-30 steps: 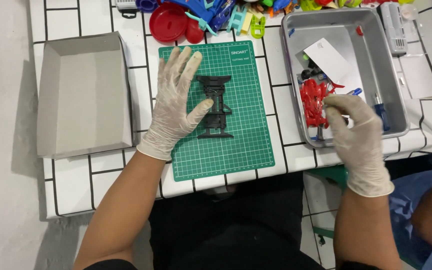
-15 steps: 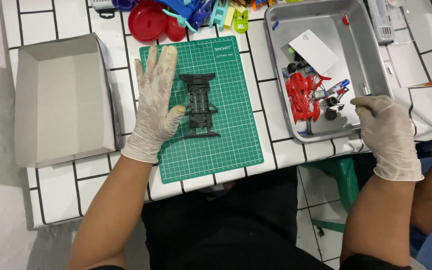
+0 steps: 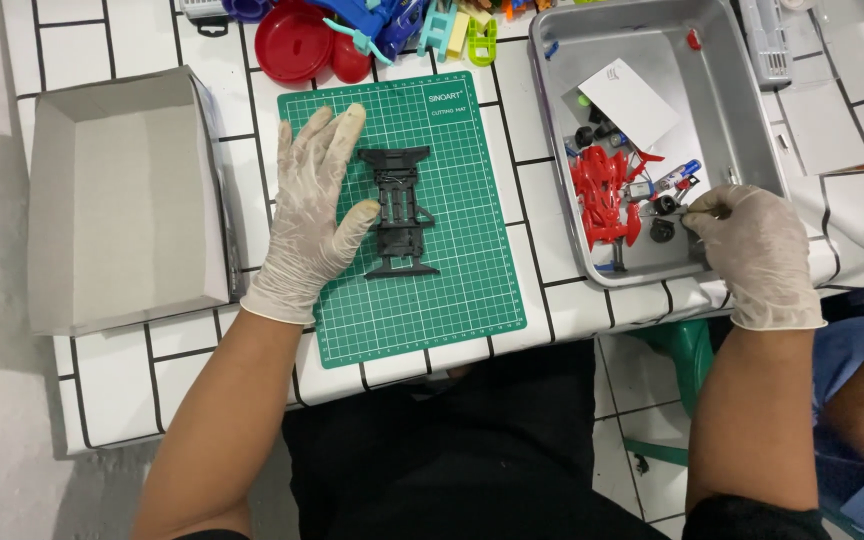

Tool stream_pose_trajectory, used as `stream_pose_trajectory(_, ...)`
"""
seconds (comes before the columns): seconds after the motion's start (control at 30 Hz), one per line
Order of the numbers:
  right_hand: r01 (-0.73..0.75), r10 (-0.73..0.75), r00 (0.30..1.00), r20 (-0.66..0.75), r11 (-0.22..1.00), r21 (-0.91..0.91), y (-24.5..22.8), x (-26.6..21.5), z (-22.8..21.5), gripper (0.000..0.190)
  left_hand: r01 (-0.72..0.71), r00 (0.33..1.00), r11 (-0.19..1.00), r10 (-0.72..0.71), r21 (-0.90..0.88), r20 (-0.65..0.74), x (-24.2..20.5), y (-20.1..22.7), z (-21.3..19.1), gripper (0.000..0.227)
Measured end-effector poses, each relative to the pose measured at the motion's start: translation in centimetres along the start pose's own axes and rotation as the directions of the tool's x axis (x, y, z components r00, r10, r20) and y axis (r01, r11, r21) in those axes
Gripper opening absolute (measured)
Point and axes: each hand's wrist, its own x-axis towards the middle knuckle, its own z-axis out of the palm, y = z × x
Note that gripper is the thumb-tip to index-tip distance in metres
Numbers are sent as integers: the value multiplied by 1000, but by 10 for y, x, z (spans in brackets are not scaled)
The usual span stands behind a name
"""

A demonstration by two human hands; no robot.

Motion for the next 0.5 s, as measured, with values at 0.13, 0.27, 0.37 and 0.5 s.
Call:
stream_pose_trajectory(0.13,-8,4,999,39,995,95,-29,-30,-31,11,92,995,991,-95,96,28,-3,-8,10,82)
stream_pose_trajectory(0.27,52,-62,998,18,940,337,-37,-48,-45,12,84,990,965,-108,250,86,-4,-21,18,62)
stream_pose_trajectory(0.37,215,-224,974,-40,848,485,-68,-64,-53,10,57,989,970,-87,235,122,-3,-22,17,57)
stream_pose_trajectory(0.5,319,-413,910,21,732,602,-133,-89,-65,16,-40,964,867,-97,496,246,-8,-33,28,79)
